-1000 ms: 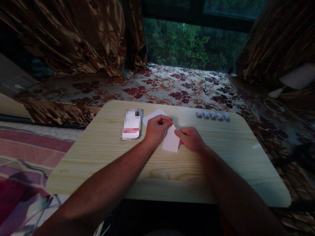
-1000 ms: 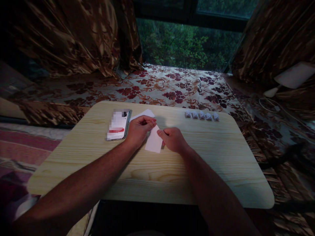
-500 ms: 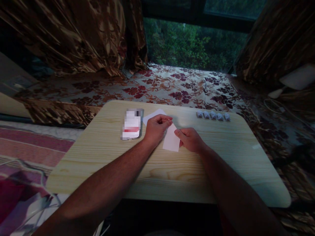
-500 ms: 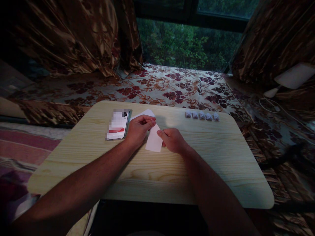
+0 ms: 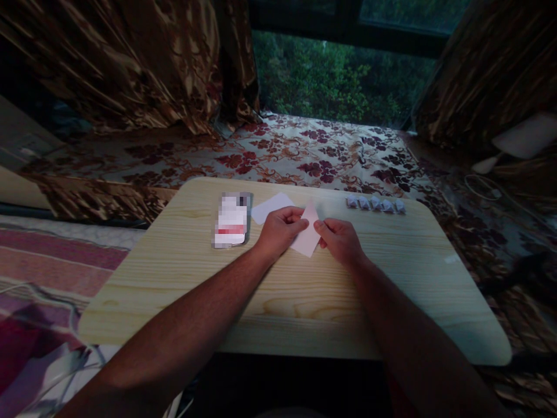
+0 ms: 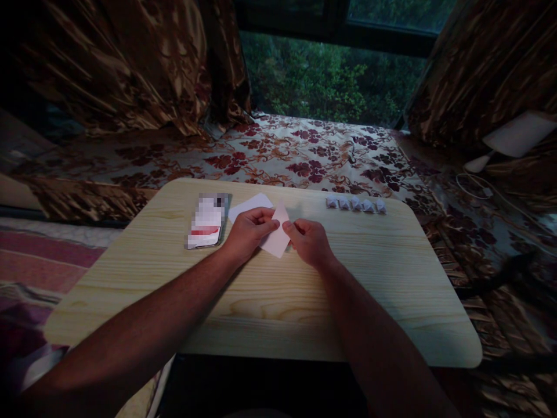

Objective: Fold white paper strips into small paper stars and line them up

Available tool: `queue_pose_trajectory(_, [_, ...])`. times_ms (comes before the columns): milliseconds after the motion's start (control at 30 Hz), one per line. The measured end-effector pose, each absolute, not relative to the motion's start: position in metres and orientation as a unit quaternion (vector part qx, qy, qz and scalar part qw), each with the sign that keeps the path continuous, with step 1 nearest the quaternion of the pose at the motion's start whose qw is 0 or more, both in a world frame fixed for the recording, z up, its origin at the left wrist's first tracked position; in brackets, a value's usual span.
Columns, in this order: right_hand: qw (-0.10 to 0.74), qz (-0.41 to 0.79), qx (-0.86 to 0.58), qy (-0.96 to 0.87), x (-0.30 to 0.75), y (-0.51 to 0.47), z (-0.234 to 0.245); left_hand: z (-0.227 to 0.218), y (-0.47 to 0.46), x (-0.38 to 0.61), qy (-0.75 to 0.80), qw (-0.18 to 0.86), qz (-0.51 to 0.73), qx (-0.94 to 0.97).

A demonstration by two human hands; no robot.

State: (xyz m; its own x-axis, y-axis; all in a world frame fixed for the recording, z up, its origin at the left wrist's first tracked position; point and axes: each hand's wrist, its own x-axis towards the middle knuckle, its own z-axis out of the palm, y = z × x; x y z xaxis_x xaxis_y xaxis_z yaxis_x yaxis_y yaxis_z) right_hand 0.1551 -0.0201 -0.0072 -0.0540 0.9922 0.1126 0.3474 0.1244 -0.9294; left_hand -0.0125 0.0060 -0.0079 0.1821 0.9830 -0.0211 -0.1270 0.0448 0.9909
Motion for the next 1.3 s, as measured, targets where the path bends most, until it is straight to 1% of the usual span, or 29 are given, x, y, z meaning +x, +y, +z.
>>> queue_pose_trajectory(133, [0.467,0.426,-0.511,-0.583,0.157,-0.017,-0.006,-0.005,0.005,-0.013,0.422,0.571,0.442,0.549])
queue_pose_trajectory(333, [0.446,0.464,-0.482,-0.595,0.161,-0.016,-0.01,-0.002,0.001,-0.011,0.416,0.562,0.443,0.561])
queue_pose_trajectory(633, [0.452,0.443,-0.486,-0.602,0.163,-0.016,-0.005,-0.003,0.001,-0.011,0.399,0.577,0.442,0.558])
queue_pose_trajectory(900, [0.497,0.478,-0.461,-0.558,0.162,-0.017,-0.006,0.0,0.001,-0.012,0.362,0.617,0.452,0.533])
queue_pose_trajectory(1067, [0.511,0.501,-0.434,-0.548,0.164,-0.016,-0.009,-0.001,0.001,-0.011,0.357,0.633,0.456,0.514])
queue_pose_trajectory(1300, [0.526,0.571,-0.372,-0.51,0.167,-0.014,-0.016,-0.001,0.0,-0.01,0.358,0.645,0.461,0.493])
